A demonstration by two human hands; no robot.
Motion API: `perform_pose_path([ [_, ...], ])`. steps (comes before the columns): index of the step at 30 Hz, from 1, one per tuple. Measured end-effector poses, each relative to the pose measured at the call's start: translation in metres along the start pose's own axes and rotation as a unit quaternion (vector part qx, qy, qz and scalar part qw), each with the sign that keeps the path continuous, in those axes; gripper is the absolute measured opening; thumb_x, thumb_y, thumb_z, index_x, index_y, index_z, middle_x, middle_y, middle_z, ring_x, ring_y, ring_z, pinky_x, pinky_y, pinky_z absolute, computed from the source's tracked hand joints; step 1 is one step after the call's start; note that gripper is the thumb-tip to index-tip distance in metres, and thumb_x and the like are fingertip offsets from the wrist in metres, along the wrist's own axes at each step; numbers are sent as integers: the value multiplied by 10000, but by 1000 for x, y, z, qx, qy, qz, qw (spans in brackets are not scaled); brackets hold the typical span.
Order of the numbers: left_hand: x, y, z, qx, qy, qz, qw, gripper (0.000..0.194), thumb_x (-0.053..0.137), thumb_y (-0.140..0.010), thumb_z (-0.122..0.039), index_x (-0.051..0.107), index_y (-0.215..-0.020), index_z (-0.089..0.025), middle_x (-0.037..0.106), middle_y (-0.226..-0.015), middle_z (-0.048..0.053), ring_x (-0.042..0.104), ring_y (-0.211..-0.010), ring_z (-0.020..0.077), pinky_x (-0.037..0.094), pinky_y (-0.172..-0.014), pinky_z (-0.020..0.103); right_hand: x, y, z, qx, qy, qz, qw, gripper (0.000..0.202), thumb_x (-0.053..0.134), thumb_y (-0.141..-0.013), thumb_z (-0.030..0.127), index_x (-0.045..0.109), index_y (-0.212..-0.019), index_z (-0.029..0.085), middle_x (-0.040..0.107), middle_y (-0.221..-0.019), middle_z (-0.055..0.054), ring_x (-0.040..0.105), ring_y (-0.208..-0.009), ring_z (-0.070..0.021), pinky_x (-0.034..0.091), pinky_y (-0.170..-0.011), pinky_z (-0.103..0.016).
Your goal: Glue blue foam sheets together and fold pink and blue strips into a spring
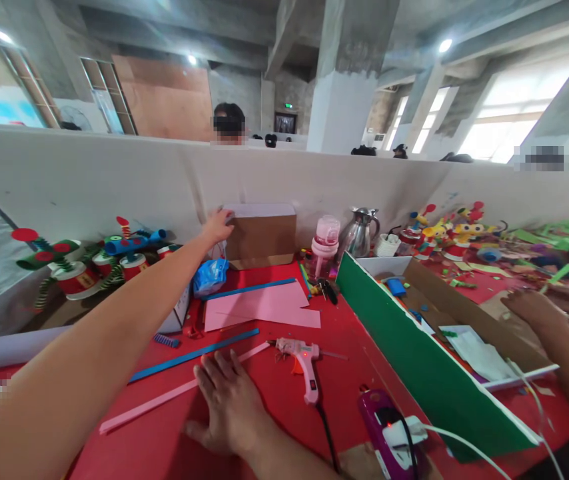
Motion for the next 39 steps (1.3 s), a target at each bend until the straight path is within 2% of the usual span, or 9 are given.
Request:
perform_pose_path([
  [9, -4, 16, -14, -33, -50, -23, 998, 330, 581, -760, -208, 601, -1086, -159, 491, -1268, 193, 451, -1195, 366, 416, -949, 533, 3, 1, -2, -11, 23, -30, 999, 726, 374, -904, 554, 240, -1477, 128, 241, -1530, -103, 158, -1429, -266, 57, -1183, -452],
  [14, -6, 38, -28, 4, -51, -17, 999, 427, 456, -854, -202, 481, -1265, -86, 428, -1368, 203, 385, -1295, 297, 348, -1062, 441, 4, -2, -2, -4, 39, -34, 999, 759, 336, -894, 621, 294, -1455, 111, 262, -1520, -119, 195, -1420, -271, 82, -1177, -455],
  [18, -17, 121, -51, 149, -35, 26, 988, 542, 345, -928, -255, 277, -1411, -18, 261, -1512, 195, 198, -1413, 254, 206, -1150, 404, 11, -7, -3, -4, 39, -33, 999, 812, 374, -867, 652, 296, -1450, 91, 266, -1519, -134, 199, -1418, -282, 86, -1171, -467],
  [23, -55, 306, -63, 277, -22, 127, 952, 619, 285, -955, -334, 51, -1507, -179, 129, -1577, 83, 63, -1445, 257, 166, -1161, 463, 14, -13, -14, 17, -50, -37, 998, 685, 425, -901, 512, 328, -1434, 94, 312, -1504, -146, 224, -1414, -259, 152, -1157, -480],
  [26, -64, 400, -61, 284, -8, 175, 943, 694, 328, -939, -359, -69, -1501, -261, 143, -1572, 47, 96, -1441, 264, 203, -1160, 451, -7, -4, -33, 84, -213, -113, 967, 573, 275, -955, 454, 381, -1411, 124, 373, -1480, -112, 301, -1387, -197, 273, -1125, -414],
  [28, -54, 440, -65, 285, -10, 211, 935, 701, 309, -950, -367, -115, -1491, -234, 124, -1570, 68, 93, -1442, 246, 219, -1156, 435, -32, 12, -44, 109, -285, -217, 927, 567, 270, -945, 511, 471, -1352, 172, 457, -1431, -87, 373, -1350, -188, 285, -1117, -410],
  [32, -13, 480, -95, 329, -26, 292, 898, 739, 284, -935, -544, 16, -1506, -158, 157, -1555, 110, 81, -1442, 235, 182, -1161, 409, -83, 62, -43, 151, -375, -363, 839, 572, 385, -874, 624, 634, -1149, 189, 620, -1253, -116, 585, -1149, -238, 457, -968, -443],
  [36, 7, 489, -130, 350, -19, 285, 892, 773, 237, -915, -609, 221, -1472, -73, 212, -1534, 166, 126, -1432, 279, 116, -1166, 437, -118, 113, -19, 121, -357, -451, 809, 469, 453, -874, 580, 681, -1015, 196, 683, -1132, -92, 628, -1074, -222, 490, -934, -419],
  [39, 4, 490, -152, 438, 58, 293, 848, 669, 240, -950, -532, 304, -1442, -85, 302, -1515, 123, 172, -1429, 216, 118, -1174, 357, -122, 134, -13, 129, -350, -477, 796, 458, 458, -874, 571, 688, -949, 182, 705, -1057, -96, 660, -992, -221, 539, -859, -406],
])
Point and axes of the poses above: each hand's wrist, its own y-axis away from the middle knuckle, its own x-axis out of the palm, z = x × y, the point moved 3 cm from there along -y, towards the middle knuckle
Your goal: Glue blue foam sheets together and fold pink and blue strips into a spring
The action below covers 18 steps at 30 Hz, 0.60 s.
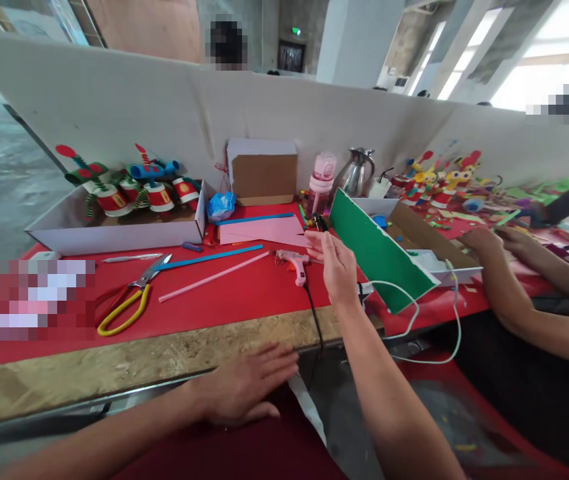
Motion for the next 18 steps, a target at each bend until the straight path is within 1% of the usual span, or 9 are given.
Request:
perform_pose_path([
  [2, -4, -13, -3, 27, 18, -17, 999, 612, 249, -966, -472, 301, -1443, -91, 304, -1518, 104, 176, -1428, 189, 133, -1172, 327, -1, 3, -5, 12, 0, 0, 1000, 458, 479, -859, 574, 687, -926, 172, 712, -1021, -102, 671, -956, -224, 563, -806, -388],
  [6, 1, -46, 7, -126, -32, -37, 991, 675, 356, -936, -490, 307, -1431, -35, 300, -1503, 186, 209, -1416, 282, 195, -1150, 429, 13, 2, -17, 26, 7, 34, 999, 473, 490, -846, 587, 690, -921, 165, 719, -977, -100, 687, -904, -220, 575, -772, -371],
  [7, 2, -53, 6, -127, -41, -33, 990, 706, 400, -913, -514, 330, -1418, -26, 311, -1495, 199, 218, -1410, 306, 202, -1145, 447, 17, 2, -19, 24, 16, 49, 998, 476, 489, -845, 590, 694, -920, 167, 723, -951, -94, 692, -883, -217, 573, -777, -372],
  [8, 3, -58, 3, -94, -38, -26, 994, 699, 427, -901, -519, 366, -1402, -34, 345, -1480, 195, 242, -1403, 302, 217, -1143, 434, 21, 2, -19, 22, 30, 68, 997, 475, 489, -845, 589, 698, -921, 170, 727, -929, -89, 696, -863, -215, 572, -779, -371],
  [9, 2, -62, -2, -33, -22, -12, 999, 633, 424, -911, -496, 420, -1375, -66, 407, -1455, 164, 281, -1393, 268, 248, -1136, 387, 24, 4, -20, 21, 48, 89, 995, 469, 492, -845, 584, 702, -927, 172, 731, -913, -86, 698, -846, -214, 572, -773, -368],
  [11, -5, -61, -13, 87, 20, 9, 996, 467, 364, -955, -405, 521, -1299, -130, 526, -1378, 87, 364, -1354, 179, 304, -1105, 280, 25, 8, -21, 20, 94, 128, 987, 446, 498, -850, 559, 704, -943, 175, 736, -907, -83, 700, -828, -217, 576, -732, -349],
  [12, -10, -57, -15, 107, 32, 5, 994, 428, 332, -969, -364, 557, -1260, -144, 564, -1340, 67, 395, -1333, 161, 326, -1089, 261, 23, 11, -22, 19, 119, 145, 982, 430, 497, -855, 540, 702, -948, 174, 737, -909, -84, 700, -823, -218, 577, -703, -337],
  [15, -28, -41, -10, 39, 26, -48, 998, 408, 328, -968, -338, 591, -1200, -129, 600, -1283, 103, 447, -1287, 219, 376, -1060, 336, 13, 26, -32, 3, 198, 182, 963, 368, 476, -878, 473, 697, -919, 182, 739, -877, -79, 699, -807, -220, 571, -680, -329],
  [18, -40, -20, 9, 12, 15, -56, 998, 337, 406, -938, -317, 594, -1182, -182, 628, -1228, 104, 507, -1222, 234, 436, -986, 347, 0, 47, -50, -58, 309, 226, 922, 279, 480, -876, 395, 697, -883, 218, 733, -908, -80, 687, -846, -233, 561, -740, -365],
])
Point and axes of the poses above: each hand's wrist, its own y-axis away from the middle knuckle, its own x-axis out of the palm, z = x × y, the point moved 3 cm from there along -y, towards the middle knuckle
